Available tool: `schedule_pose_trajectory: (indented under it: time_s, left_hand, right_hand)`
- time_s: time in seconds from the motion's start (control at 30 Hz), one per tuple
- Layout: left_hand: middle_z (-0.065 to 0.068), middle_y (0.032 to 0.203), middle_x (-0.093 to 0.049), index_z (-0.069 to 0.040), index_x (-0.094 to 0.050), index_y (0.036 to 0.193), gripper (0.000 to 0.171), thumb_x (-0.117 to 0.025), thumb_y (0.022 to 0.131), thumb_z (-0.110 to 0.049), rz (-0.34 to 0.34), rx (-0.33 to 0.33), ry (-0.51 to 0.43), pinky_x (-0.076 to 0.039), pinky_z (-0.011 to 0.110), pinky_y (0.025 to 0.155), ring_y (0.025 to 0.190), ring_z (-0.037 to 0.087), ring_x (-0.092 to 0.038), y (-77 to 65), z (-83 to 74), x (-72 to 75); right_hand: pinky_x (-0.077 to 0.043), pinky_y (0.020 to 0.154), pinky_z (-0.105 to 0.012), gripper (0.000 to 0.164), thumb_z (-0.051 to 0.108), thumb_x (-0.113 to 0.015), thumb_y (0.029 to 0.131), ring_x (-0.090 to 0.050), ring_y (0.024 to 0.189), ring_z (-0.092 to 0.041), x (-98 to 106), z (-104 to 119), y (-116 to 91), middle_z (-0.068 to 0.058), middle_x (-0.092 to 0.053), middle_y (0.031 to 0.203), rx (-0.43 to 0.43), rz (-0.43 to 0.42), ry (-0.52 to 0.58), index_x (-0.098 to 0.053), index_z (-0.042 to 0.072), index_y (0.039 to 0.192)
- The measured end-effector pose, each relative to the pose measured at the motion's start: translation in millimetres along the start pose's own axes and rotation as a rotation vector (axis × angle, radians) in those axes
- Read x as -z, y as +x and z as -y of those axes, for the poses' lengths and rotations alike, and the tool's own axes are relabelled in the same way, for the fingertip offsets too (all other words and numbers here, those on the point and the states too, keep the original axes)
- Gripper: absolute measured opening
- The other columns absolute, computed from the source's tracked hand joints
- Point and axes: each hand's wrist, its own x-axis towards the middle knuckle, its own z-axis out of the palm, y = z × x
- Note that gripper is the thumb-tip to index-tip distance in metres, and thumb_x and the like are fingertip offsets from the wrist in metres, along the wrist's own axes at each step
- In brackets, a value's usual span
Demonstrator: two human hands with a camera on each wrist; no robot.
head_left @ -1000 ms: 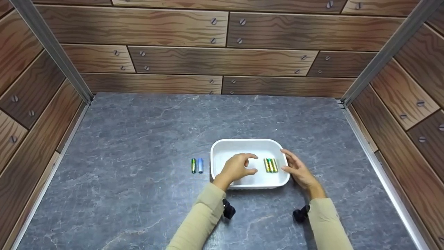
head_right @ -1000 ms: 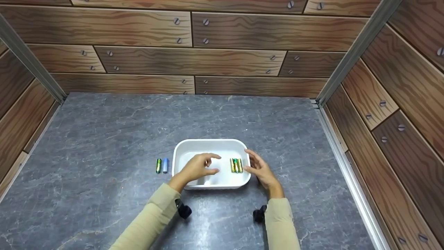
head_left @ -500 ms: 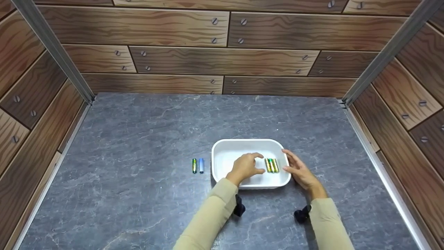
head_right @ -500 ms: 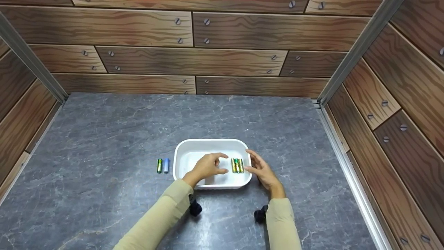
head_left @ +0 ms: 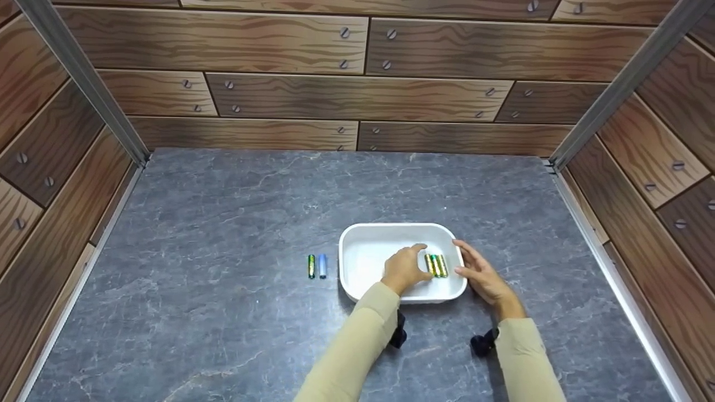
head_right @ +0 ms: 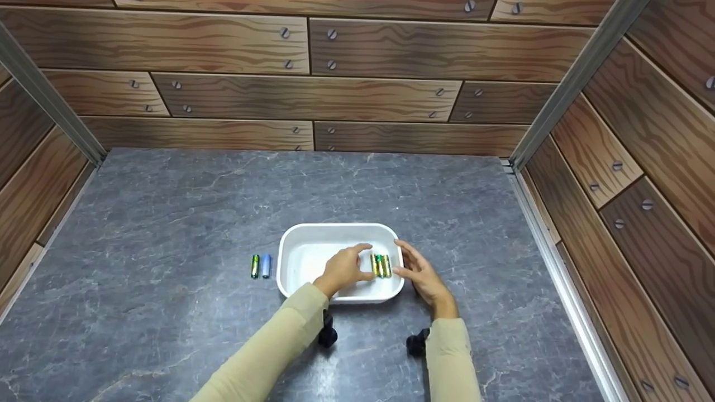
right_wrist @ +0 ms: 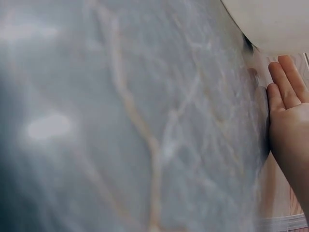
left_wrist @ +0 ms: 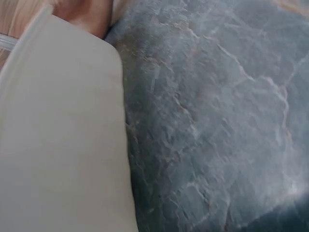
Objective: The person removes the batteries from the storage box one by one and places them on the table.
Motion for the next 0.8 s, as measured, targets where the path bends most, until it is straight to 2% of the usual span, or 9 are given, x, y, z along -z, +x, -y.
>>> schedule_pose_trajectory:
  time_s: [0.2, 0.4, 0.57, 0.8]
  left_hand:
    - [0.0, 0.122, -0.067, -0.027, -0.055, 0.134, 0.068, -0.081, 0.073, -0.042, 0.01, 0.038, 0.061, -0.052, 0.033, 0.09, 0.111, 0.017, -0.065, 1.8, -2.9, -2.0]
    - [-0.003, 0.115, -0.068, -0.028, -0.06, 0.128, 0.06, -0.079, 0.075, -0.047, 0.024, 0.037, 0.136, -0.053, 0.033, 0.088, 0.104, 0.015, -0.066, 2.2, -4.7, -3.6]
    - [-0.004, 0.109, -0.069, -0.029, -0.063, 0.122, 0.056, -0.081, 0.072, -0.047, 0.003, 0.018, 0.15, -0.053, 0.032, 0.085, 0.1, 0.014, -0.067, 1.9, -5.1, -4.8]
    - [-0.003, 0.107, -0.07, -0.028, -0.063, 0.118, 0.054, -0.082, 0.07, -0.045, 0.006, -0.007, 0.144, -0.054, 0.032, 0.082, 0.098, 0.015, -0.067, 2.5, -2.5, -3.5]
  right_hand:
    - [-0.042, 0.101, -0.014, 0.062, -0.006, -0.054, 0.089, -0.05, 0.125, 0.004, 2.9, -1.0, -0.3, 0.017, -0.052, 0.136, 0.032, 0.052, 0.02, -0.036, 0.011, 0.145]
    - [-0.042, 0.101, -0.014, 0.059, -0.006, -0.054, 0.09, -0.05, 0.125, 0.003, 3.2, -0.9, 0.1, 0.015, -0.053, 0.136, 0.045, 0.071, 0.034, -0.04, 0.016, 0.143]
    - [-0.041, 0.101, -0.013, 0.058, -0.005, -0.055, 0.09, -0.049, 0.126, 0.004, 2.6, 0.4, -0.6, 0.016, -0.053, 0.136, 0.043, 0.066, 0.033, -0.041, 0.018, 0.141]
    - [-0.042, 0.1, -0.014, 0.059, -0.006, -0.054, 0.089, -0.05, 0.124, 0.005, 1.1, 0.4, -0.3, 0.017, -0.054, 0.134, 0.017, 0.038, 0.016, -0.041, 0.017, 0.142]
